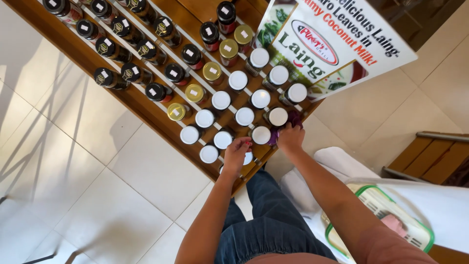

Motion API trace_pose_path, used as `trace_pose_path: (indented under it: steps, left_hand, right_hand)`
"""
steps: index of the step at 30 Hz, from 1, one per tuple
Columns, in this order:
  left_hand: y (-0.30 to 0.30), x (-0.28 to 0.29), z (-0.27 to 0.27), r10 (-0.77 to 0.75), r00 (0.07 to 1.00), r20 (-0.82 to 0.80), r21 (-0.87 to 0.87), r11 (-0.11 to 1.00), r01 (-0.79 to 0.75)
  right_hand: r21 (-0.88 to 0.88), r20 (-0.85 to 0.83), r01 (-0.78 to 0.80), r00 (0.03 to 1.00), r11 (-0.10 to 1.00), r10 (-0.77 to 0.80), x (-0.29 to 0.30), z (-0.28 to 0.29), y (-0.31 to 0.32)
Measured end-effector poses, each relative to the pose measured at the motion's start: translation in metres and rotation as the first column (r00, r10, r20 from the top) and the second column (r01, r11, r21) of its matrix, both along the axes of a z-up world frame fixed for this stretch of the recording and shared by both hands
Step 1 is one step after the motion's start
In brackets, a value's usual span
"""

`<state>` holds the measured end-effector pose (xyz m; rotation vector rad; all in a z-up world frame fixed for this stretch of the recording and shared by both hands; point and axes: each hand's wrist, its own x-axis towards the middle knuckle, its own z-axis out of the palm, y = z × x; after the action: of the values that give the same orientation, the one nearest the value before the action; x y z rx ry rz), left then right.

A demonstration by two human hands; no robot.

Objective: Wiping down food jars on a display shelf with a cloth.

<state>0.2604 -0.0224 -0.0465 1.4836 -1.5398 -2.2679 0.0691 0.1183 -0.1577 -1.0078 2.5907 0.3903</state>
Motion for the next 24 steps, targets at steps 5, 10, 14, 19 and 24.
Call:
trace_pose_path:
  steps: [5, 10, 14, 19, 24]
  left_hand:
    - [-0.019, 0.034, -0.005, -0.037, 0.997, -0.070, -0.145, 0.989, 0.027]
    - [-0.033, 0.072, 0.010, -0.038, 0.998, -0.057, -0.284, 0.959, 0.020]
    - [-0.030, 0.108, 0.010, -0.044, 0.999, 0.018, -0.482, 0.875, 0.048]
    - [-0.013, 0.150, -0.021, -0.093, 0.995, 0.025, -0.600, 0.795, 0.089]
    - [0.002, 0.168, -0.043, -0.259, 0.957, 0.132, -0.702, 0.657, 0.274]
  right_hand:
    - [-0.127, -0.021, 0.007, 1.000, 0.992, -0.010, 0.071, -0.024, 0.010]
    - [-0.107, -0.013, -0.027, 1.000, 0.994, 0.026, 0.122, 0.000, 0.002]
    - [-0.112, 0.035, -0.103, 0.994, 0.988, 0.108, 0.173, 0.011, 0.003]
    - [-0.139, 0.082, -0.167, 0.980, 0.976, 0.180, 0.237, 0.016, 0.005]
    - [-0.184, 0.175, -0.123, 0.972, 0.975, 0.156, 0.263, 0.028, 0.002]
